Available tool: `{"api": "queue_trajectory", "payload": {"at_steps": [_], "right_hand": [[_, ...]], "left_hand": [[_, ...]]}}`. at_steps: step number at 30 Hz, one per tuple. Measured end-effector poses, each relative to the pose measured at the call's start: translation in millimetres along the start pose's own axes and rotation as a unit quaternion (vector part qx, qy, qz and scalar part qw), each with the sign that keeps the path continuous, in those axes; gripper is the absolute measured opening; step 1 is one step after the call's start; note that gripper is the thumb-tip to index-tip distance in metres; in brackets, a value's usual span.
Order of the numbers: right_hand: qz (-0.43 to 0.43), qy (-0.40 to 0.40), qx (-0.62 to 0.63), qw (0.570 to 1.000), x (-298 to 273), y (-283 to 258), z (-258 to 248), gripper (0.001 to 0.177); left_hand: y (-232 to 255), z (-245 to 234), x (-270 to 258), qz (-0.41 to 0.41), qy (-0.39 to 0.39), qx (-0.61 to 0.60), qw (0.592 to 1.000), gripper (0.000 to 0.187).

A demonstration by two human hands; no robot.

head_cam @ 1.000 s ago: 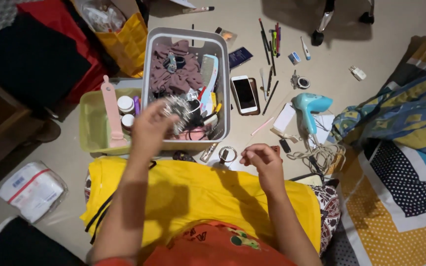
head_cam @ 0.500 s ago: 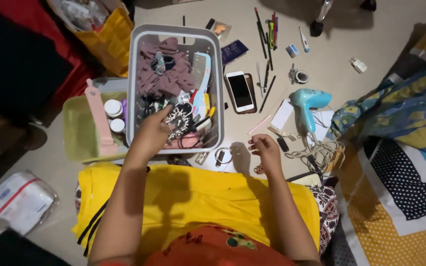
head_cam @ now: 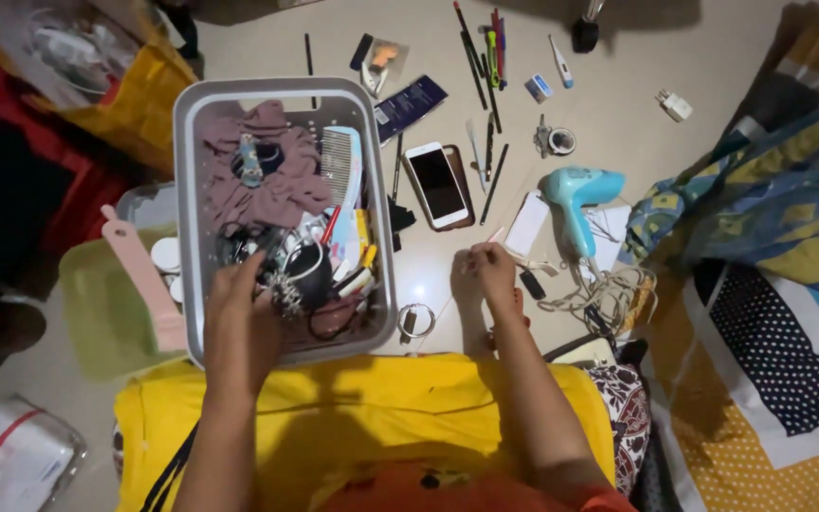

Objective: The person sits on the floor and sorts various personal items from a cluttered surface into a gray plastic basket. They handle hair accessories, a small box, a comb, a hairdryer, a scrunchie, a charger, a hair clip, a pen, and a tube, placing each into the basket.

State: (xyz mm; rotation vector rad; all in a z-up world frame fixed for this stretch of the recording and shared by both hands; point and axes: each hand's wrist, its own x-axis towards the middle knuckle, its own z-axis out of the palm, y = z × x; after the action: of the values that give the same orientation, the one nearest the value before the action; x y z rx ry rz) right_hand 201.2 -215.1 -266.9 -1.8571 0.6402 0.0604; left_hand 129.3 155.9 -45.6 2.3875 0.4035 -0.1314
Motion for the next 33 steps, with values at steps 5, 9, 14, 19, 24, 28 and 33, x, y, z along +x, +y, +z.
{"api": "queue_trajectory", "payload": {"at_steps": [5,9,14,19,24,28,33], "right_hand": [[-0.06,0.057,-0.12,0.989,81.4,13.2,1.9,0.016],[-0.204,0.119,-0.203,0.95,151.2,25.2,17.7,0.031],[-0.151,0.128,-0.285,0.938,166.2,-20.9,40.4,0.045],[-0.185,0.157,-0.353,0.904,180.0,-6.9,52.4,0.029],[-0.217,0.169,-0.338,0.9,187.5,21.5,51.8,0.033],[-0.205,0.139,-0.357,0.901,166.2,31.2,33.9,0.029],[-0.071,0.101,-0.28,0.952,131.2,42.5,15.1,0.026]], "left_hand": [[-17.4,16.7,2.0,0.051,0.045,0.003,0.998,0.043],[-13.3,11.4,-1.8,0.152,0.078,-0.004,0.985,0.038],[-10.4,11.2,-2.3,0.102,0.053,0.019,0.993,0.04],[-12.2,12.4,1.7,0.059,0.017,0.025,0.998,0.044],[-13.5,13.3,0.9,0.112,0.038,0.001,0.993,0.04],[-7.2,12.2,1.1,0.154,0.065,-0.016,0.986,0.033],[-10.9,18.2,2.1,0.158,0.11,-0.029,0.981,0.028]]}}
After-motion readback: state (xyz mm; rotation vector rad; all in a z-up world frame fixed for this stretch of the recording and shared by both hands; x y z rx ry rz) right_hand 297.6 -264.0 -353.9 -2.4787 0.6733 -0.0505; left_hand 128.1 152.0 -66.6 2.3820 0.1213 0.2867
